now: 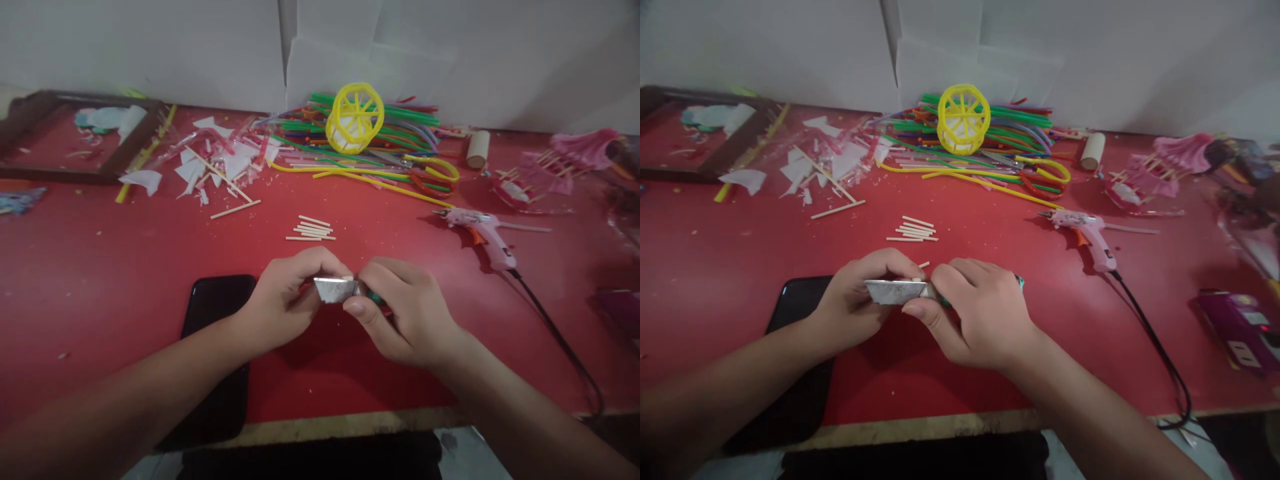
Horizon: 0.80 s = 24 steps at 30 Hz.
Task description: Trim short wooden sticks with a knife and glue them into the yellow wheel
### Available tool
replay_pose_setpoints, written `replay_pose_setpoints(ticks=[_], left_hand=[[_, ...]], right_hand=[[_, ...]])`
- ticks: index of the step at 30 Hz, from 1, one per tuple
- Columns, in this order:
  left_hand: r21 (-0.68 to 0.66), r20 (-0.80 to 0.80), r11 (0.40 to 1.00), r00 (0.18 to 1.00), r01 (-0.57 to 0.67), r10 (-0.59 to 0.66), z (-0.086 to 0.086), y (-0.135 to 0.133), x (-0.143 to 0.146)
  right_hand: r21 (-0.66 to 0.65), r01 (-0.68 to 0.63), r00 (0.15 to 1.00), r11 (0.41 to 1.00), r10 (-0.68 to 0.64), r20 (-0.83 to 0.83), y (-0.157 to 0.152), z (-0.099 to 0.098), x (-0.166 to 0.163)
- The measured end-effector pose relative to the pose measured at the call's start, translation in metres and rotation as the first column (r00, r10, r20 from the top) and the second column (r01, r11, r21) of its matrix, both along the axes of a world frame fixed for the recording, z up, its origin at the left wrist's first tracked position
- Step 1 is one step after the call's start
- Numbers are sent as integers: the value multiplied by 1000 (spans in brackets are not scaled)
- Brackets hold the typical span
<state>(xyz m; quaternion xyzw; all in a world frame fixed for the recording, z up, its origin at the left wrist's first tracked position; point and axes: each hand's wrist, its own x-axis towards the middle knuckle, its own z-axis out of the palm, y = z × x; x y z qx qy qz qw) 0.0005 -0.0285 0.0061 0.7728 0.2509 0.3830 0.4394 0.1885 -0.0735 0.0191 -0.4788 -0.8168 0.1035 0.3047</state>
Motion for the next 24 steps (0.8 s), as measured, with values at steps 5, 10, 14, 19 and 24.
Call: replay_pose_setpoints(ticks=[5,10,14,19,24], left_hand=[[-26,-9,997,998,69,-69,1,2,0],[-22,-8,997,997,76,-76,5,1,1],[-23,63,983,982,179,-178,8,-3,0],[-47,54,991,991,126,-123,7,-1,0],[26,-45,999,999,21,-20,2,2,2]], right_hand=[[-20,-46,998,999,45,-39,-2,2,-1],[7,-39,998,999,40,-45,-1,2,0],[-13,161,987,987,-161,-18,7,1,22],[4,270,949,963,-266,-171,9,4,32],[-32,56,994,998,-59,-96,1,7,8]])
